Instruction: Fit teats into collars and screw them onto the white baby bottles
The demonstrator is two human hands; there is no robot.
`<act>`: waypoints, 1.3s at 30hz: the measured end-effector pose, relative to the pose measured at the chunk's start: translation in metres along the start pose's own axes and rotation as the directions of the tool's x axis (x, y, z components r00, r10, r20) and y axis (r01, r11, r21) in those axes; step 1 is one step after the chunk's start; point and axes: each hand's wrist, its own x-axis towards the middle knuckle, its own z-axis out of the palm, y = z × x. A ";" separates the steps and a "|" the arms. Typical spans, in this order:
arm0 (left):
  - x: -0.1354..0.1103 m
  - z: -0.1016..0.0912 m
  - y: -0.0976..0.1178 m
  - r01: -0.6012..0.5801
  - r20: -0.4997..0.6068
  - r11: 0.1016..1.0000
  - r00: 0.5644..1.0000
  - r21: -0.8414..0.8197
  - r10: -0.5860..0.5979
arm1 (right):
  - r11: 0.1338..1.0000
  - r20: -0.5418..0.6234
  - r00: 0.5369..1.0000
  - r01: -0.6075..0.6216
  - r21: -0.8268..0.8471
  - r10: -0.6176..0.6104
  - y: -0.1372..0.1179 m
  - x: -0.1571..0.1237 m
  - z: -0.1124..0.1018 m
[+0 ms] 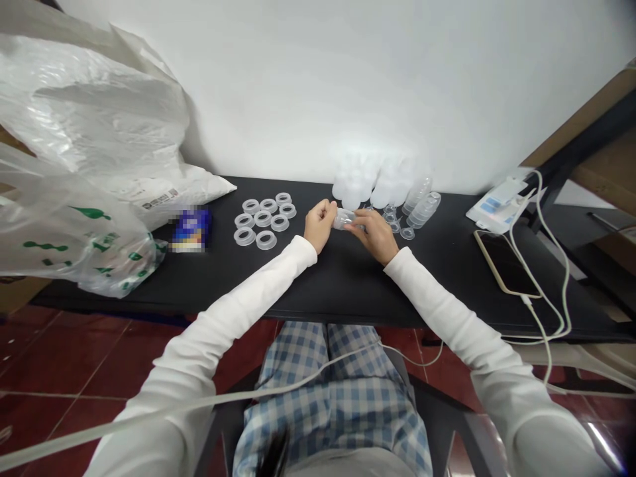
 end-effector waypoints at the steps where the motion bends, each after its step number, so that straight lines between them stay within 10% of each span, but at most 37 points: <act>1: 0.000 0.000 0.001 0.042 -0.013 0.999 0.999 -0.017 -0.042 | 0.999 0.021 0.999 0.031 -0.025 -0.030 -0.001 -0.001 -0.001; 8: 0.006 -0.006 0.002 0.390 -0.106 0.915 0.911 -0.100 -0.399 | 0.942 0.188 0.936 0.321 -0.102 -0.298 -0.007 -0.005 -0.009; 14: 0.018 -0.016 0.001 0.414 -0.226 0.875 0.854 -0.250 -0.469 | 0.974 -0.129 0.992 -0.027 -0.224 -0.002 0.018 -0.001 -0.028; 22: 0.016 -0.015 0.000 0.427 -0.195 0.872 0.859 -0.239 -0.474 | 0.881 -0.500 0.848 -0.364 -0.303 0.178 0.072 0.002 -0.084; 30: 0.017 -0.015 0.000 0.436 -0.188 0.871 0.858 -0.228 -0.478 | 0.699 -0.283 0.801 -0.598 -0.391 0.527 0.092 -0.007 -0.078; 36: 0.013 -0.013 0.002 0.430 -0.142 0.879 0.875 -0.207 -0.462 | 0.777 -0.311 0.861 -0.501 -0.381 0.402 0.066 -0.001 -0.069; 39: 0.008 -0.009 0.004 0.426 -0.036 0.884 0.897 -0.194 -0.441 | 0.901 -0.099 0.961 -0.276 -0.335 0.257 0.041 0.000 -0.053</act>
